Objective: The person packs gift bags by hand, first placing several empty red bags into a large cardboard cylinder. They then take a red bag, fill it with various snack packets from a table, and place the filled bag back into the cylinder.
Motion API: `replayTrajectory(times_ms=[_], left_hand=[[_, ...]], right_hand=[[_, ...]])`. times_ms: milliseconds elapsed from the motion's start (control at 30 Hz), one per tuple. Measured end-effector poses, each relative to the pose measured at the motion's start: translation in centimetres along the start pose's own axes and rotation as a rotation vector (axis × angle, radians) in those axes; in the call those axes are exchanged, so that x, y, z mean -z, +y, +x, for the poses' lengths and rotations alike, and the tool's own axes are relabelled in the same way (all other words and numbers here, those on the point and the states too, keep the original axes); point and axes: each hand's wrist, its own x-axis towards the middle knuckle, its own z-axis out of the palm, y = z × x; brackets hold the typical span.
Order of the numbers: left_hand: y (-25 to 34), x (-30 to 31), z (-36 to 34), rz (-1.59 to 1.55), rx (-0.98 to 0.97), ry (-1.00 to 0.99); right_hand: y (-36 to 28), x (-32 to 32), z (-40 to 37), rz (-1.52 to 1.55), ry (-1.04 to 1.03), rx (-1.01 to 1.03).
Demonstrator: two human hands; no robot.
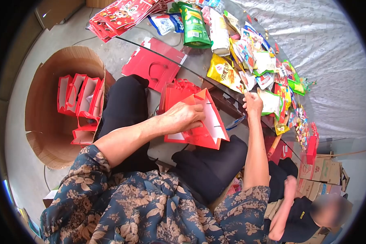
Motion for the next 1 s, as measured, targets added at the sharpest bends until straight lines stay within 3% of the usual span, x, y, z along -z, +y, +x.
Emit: replayTrajectory(times_ms=[167, 300, 433, 733, 1000], left_hand=[[0.2, 0.0, 0.1, -0.014, 0.006, -0.002], [0.1, 0.0, 0.1, -0.019, 0.012, 0.010], [0.2, 0.2, -0.1, -0.016, 0.011, 0.010], [0.5, 0.6, -0.8, -0.043, -0.003, 0.038], [1.0, 1.1, -1.5, -0.052, 0.138, -0.024]], right_hand=[[-1.0, -0.8, -0.3, 0.228, -0.161, -0.150], [-1.2, -2.5, 0.0, 0.633, -0.199, -0.242], [-5.3, -2.8, -3.5, 0.944, -0.247, -0.147], [-8.1, 3.6, -10.3, 0.800, -0.194, 0.312], [-6.7, 6.6, -15.7, 0.669, -0.195, 0.339]])
